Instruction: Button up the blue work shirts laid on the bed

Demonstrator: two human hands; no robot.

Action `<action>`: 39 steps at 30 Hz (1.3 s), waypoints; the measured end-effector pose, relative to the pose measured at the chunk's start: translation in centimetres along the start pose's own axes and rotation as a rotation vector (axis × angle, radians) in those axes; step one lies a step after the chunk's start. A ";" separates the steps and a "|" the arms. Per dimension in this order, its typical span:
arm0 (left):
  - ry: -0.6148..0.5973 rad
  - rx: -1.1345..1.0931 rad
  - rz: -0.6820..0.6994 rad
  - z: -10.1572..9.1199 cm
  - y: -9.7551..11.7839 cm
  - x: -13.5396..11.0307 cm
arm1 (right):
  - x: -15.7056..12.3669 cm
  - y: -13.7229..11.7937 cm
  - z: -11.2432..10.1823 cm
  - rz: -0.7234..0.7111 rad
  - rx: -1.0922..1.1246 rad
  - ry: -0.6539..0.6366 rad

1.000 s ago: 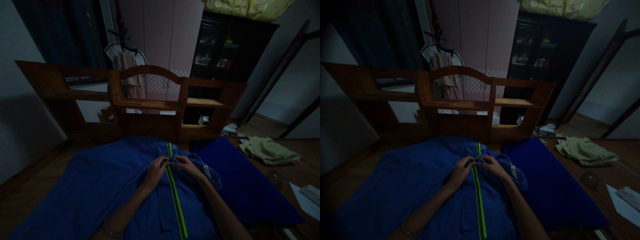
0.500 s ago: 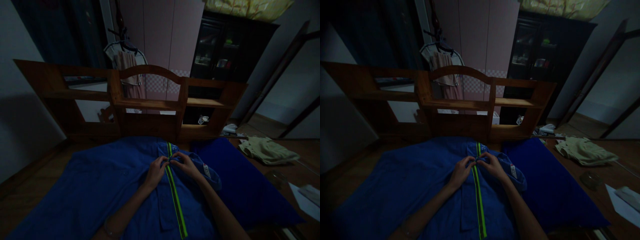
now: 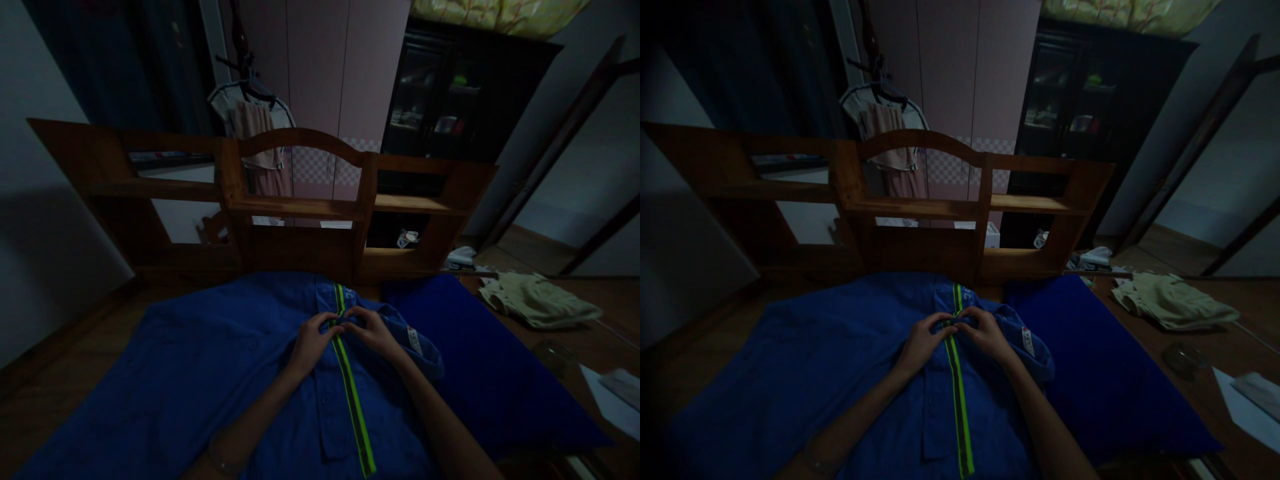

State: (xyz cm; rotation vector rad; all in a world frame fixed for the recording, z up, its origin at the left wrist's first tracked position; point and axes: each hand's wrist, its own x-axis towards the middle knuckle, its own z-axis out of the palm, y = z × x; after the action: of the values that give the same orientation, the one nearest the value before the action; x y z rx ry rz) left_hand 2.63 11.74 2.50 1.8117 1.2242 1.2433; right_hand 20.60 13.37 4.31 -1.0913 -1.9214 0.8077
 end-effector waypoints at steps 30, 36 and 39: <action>-0.072 0.061 0.073 -0.3 1.1 -0.4 | 0.1 -0.7 -1.5 0.132 0.313 -0.084; -0.085 0.080 0.086 0.0 0.5 -0.3 | 0.1 -1.0 -1.5 0.040 0.234 -0.121; -0.090 0.071 0.061 -0.2 0.8 -0.1 | 0.2 -0.9 -1.5 0.087 0.270 -0.113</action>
State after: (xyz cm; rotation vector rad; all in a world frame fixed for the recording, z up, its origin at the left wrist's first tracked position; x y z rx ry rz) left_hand 2.72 11.34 3.22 1.9480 1.1847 1.1514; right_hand 21.43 13.33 5.85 -0.9864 -1.8004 1.1624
